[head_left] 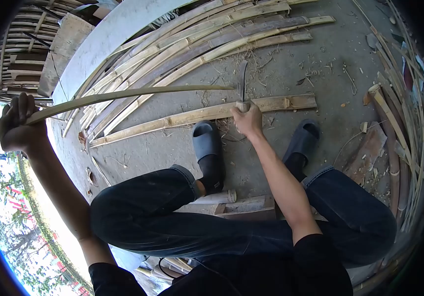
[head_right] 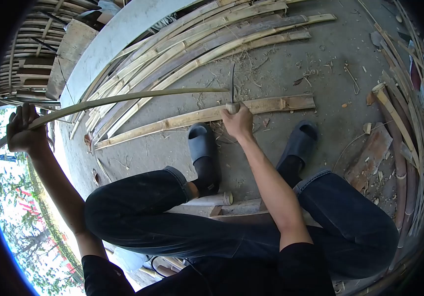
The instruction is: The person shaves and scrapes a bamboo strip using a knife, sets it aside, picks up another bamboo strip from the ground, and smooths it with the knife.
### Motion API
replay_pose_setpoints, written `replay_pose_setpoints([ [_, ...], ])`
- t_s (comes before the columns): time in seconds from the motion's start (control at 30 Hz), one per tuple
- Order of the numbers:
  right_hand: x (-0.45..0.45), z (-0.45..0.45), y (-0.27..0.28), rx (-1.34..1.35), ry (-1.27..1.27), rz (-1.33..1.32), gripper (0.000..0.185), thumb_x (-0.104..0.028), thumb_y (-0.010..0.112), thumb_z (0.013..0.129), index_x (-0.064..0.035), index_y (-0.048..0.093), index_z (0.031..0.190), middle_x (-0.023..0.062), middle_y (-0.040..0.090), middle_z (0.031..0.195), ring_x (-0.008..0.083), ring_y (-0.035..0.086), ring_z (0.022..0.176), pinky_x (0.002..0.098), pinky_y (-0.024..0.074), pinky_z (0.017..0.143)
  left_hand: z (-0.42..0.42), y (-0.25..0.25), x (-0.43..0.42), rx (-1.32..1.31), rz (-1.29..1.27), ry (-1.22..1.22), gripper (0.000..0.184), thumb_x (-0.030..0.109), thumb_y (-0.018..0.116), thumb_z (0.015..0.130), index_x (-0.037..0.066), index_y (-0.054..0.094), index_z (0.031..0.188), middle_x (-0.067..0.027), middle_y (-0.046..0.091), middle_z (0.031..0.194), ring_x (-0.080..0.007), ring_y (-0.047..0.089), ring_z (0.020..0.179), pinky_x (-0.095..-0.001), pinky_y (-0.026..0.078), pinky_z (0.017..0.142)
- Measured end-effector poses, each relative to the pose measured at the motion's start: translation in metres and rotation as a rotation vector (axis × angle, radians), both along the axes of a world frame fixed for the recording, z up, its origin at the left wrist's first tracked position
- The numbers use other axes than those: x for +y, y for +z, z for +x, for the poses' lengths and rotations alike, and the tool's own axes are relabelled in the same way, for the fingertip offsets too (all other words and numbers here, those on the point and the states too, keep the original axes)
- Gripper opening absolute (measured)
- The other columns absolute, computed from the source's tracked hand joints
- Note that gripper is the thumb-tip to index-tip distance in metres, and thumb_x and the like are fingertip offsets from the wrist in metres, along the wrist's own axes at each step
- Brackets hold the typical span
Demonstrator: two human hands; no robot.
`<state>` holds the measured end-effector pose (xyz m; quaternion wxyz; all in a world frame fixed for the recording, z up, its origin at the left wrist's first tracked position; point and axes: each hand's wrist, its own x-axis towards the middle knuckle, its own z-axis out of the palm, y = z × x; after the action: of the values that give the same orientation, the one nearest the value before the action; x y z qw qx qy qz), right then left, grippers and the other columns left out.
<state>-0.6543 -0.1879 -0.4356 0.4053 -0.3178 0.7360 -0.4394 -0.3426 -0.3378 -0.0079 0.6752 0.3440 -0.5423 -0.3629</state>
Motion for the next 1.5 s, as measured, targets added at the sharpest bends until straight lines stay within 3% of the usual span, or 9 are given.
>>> replay_pose_setpoints([
  [0.1, 0.001, 0.014, 0.035, 0.052, -0.099, -0.329, 0.029, -0.024, 0.072, 0.074, 0.0015, 0.067, 0.085, 0.0197, 0.069, 0.077, 0.0351, 0.069, 0.074, 0.0421, 0.0534, 0.068, -0.001, -0.002, -0.003, 0.012, -0.013, 0.022, 0.023, 0.006, 0.044, 0.067, 0.014, 0.023, 0.058, -0.0020, 0.023, 0.057, -0.0135, 0.026, 0.049, -0.0245, 0.026, 0.046],
  [0.23, -0.013, -0.008, -0.017, 0.032, 0.253, 0.421, 0.030, -0.024, 0.072, 0.075, 0.0026, 0.063, 0.084, 0.0224, 0.066, 0.073, 0.0364, 0.069, 0.073, 0.0436, 0.0531, 0.068, -0.007, -0.003, 0.000, 0.065, -0.026, -0.019, 0.023, 0.006, 0.046, 0.067, 0.014, 0.025, 0.062, -0.0014, 0.026, 0.057, -0.0119, 0.028, 0.048, -0.0234, 0.027, 0.044],
  [0.43, -0.005, 0.015, 0.038, 0.090, -0.050, -0.402, 0.030, -0.022, 0.072, 0.077, 0.0012, 0.062, 0.091, 0.0186, 0.068, 0.078, 0.0347, 0.068, 0.073, 0.0416, 0.0518, 0.063, -0.014, -0.003, 0.000, 0.055, -0.024, -0.007, 0.022, 0.004, 0.043, 0.068, 0.014, 0.025, 0.062, -0.0009, 0.026, 0.058, -0.0116, 0.028, 0.049, -0.0235, 0.026, 0.045],
  [0.5, 0.004, 0.033, -0.040, 0.184, 0.234, 0.010, 0.023, -0.018, 0.071, 0.077, 0.0019, 0.062, 0.085, 0.0165, 0.067, 0.073, 0.0317, 0.066, 0.067, 0.0393, 0.0513, 0.061, -0.017, -0.003, 0.003, 0.041, -0.044, -0.023, 0.023, 0.004, 0.044, 0.068, 0.014, 0.024, 0.062, -0.0009, 0.025, 0.058, -0.0116, 0.027, 0.048, -0.0237, 0.026, 0.045],
  [0.7, 0.005, 0.013, 0.037, -0.251, 0.240, 0.238, 0.033, -0.027, 0.072, 0.074, 0.0027, 0.066, 0.086, 0.0206, 0.070, 0.083, 0.0365, 0.070, 0.079, 0.0421, 0.0538, 0.071, -0.026, -0.006, 0.007, 0.129, -0.057, 0.036, 0.029, 0.004, 0.045, 0.075, 0.016, 0.024, 0.059, 0.0012, 0.022, 0.054, -0.0111, 0.025, 0.046, -0.0255, 0.024, 0.045],
  [0.97, -0.005, 0.050, 0.064, 0.144, -0.014, -0.296, 0.028, -0.022, 0.069, 0.077, 0.0009, 0.062, 0.093, 0.0219, 0.068, 0.078, 0.0402, 0.068, 0.083, 0.0450, 0.0528, 0.071, -0.025, -0.009, 0.016, 0.117, -0.050, 0.055, 0.025, 0.003, 0.043, 0.072, 0.015, 0.024, 0.061, 0.0002, 0.022, 0.055, -0.0130, 0.025, 0.047, -0.0256, 0.025, 0.045],
  [1.1, -0.004, 0.023, -0.049, 0.028, 0.183, 0.401, 0.043, -0.033, 0.073, 0.072, 0.0050, 0.070, 0.093, 0.0257, 0.070, 0.095, 0.0350, 0.069, 0.093, 0.0409, 0.0536, 0.077, -0.022, -0.009, 0.016, 0.174, -0.064, -0.044, 0.024, 0.003, 0.043, 0.070, 0.015, 0.024, 0.062, 0.0003, 0.022, 0.055, -0.0131, 0.025, 0.047, -0.0261, 0.024, 0.046],
  [1.4, -0.002, 0.018, 0.041, -0.347, -0.034, -0.173, 0.021, -0.016, 0.069, 0.080, 0.0036, 0.061, 0.079, 0.0108, 0.063, 0.065, 0.0188, 0.059, 0.045, 0.0351, 0.0483, 0.045, -0.004, -0.018, 0.005, 0.190, -0.064, -0.153, 0.027, 0.007, 0.050, 0.079, 0.014, 0.029, 0.064, 0.0008, 0.025, 0.058, -0.0118, 0.025, 0.048, -0.0261, 0.029, 0.048],
  [1.5, 0.003, 0.021, 0.049, -0.532, -0.088, -0.087, 0.014, -0.014, 0.066, 0.080, -0.0002, 0.062, 0.078, 0.0064, 0.060, 0.064, 0.0176, 0.061, 0.047, 0.0315, 0.0492, 0.044, -0.010, -0.015, 0.008, 0.138, -0.146, 0.218, 0.028, 0.027, 0.070, 0.087, 0.005, 0.058, 0.075, 0.0000, 0.041, 0.056, -0.0100, 0.039, 0.047, -0.0276, 0.037, 0.053],
])
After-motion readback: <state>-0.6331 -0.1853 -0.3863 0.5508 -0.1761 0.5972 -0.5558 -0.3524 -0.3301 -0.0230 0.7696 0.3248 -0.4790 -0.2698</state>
